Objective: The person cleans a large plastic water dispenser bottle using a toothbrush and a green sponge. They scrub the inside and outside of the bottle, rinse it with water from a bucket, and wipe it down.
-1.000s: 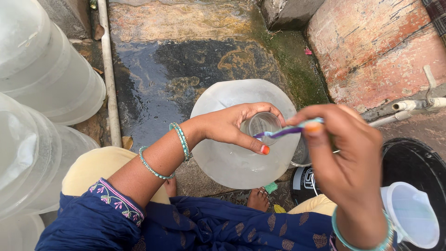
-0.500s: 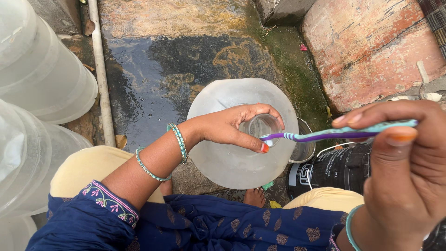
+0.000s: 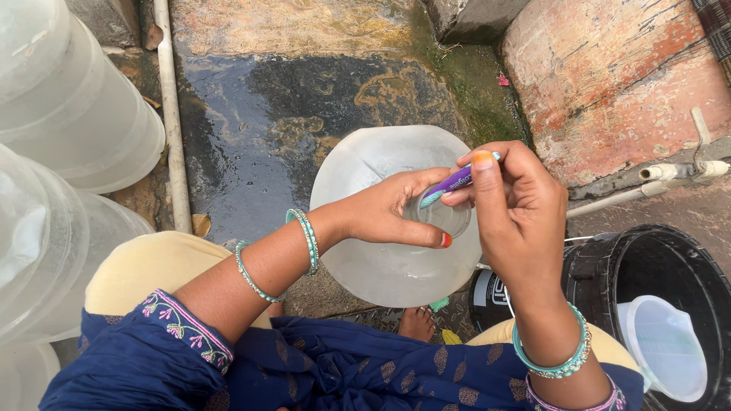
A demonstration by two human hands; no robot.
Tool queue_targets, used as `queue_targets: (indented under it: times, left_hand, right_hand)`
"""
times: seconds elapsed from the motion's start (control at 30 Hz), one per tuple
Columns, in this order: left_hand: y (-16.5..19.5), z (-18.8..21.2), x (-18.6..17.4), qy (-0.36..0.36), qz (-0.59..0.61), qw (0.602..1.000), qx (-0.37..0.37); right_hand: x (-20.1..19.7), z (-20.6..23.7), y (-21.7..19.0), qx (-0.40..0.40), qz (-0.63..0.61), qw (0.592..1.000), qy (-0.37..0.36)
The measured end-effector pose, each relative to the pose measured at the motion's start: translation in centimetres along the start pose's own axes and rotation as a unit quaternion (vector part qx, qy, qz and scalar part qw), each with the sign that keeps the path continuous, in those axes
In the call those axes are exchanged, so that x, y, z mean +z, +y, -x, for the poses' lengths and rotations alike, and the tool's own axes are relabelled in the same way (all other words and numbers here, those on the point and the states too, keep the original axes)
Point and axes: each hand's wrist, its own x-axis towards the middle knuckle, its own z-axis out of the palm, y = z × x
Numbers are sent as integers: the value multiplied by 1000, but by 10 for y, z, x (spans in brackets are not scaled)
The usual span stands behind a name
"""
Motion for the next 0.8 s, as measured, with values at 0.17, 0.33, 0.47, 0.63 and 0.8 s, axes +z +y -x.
queue_targets:
  times: [0.17,0.33,0.47,0.63,0.8]
  left_hand:
    - [4,0,2,-20,-13,1000,-10]
    - [4,4,9,-59,-48,997,-27]
    - [-2,5,16,-64,-84,994,25]
    - [-8,8,23,1,-197,976,90]
    - [-8,10,30,95,-273,946,143]
  right_hand:
    - [-10,-5,8,33,77,996,-41]
    - [-26,-17,-1,-65,172,962,-200]
    - [-29,-17,-15,-204,265,910,-245]
    - [-26,-13,-16,-218,302,900,-227]
    - [-25,-19,2,-105,192,959,-177]
